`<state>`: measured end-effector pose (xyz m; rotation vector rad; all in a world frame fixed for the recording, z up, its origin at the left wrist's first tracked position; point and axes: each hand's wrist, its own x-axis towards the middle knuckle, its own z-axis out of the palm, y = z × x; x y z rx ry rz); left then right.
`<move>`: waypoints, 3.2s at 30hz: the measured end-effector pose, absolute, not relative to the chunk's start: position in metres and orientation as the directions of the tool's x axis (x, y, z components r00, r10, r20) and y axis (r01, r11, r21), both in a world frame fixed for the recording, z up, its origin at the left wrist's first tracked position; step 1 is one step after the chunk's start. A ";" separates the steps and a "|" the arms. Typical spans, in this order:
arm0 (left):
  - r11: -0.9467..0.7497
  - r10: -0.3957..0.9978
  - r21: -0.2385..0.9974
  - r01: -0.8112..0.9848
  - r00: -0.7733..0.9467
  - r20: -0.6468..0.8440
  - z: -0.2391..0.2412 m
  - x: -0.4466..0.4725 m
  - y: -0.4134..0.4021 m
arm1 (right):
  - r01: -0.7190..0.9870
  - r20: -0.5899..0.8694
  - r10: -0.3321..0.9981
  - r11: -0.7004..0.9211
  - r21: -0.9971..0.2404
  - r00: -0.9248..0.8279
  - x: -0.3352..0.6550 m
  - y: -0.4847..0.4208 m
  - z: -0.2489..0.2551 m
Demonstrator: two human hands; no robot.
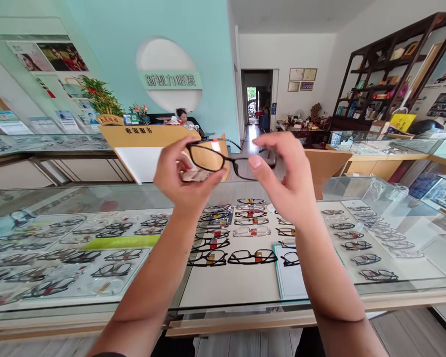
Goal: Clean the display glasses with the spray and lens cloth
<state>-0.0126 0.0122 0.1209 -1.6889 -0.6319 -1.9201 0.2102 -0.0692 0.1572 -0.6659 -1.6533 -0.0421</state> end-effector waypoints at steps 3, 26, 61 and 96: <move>-0.742 -0.013 0.155 0.653 -0.246 0.969 0.135 -0.012 0.001 | 0.543 0.955 0.296 0.798 -0.261 0.024 0.202 -0.077 0.160; -0.796 0.215 0.296 0.528 -0.211 0.954 0.139 -0.026 -0.016 | 0.556 0.953 0.254 0.773 -0.304 0.167 0.184 -0.059 0.139; -0.900 0.131 0.211 0.381 -0.225 0.966 0.136 -0.027 0.006 | 0.475 0.938 0.339 0.816 -0.329 0.068 0.185 -0.036 0.135; -0.813 0.227 0.342 0.472 -0.285 0.931 0.126 -0.019 0.005 | 0.581 0.964 0.169 0.772 -0.258 0.204 0.173 -0.040 0.132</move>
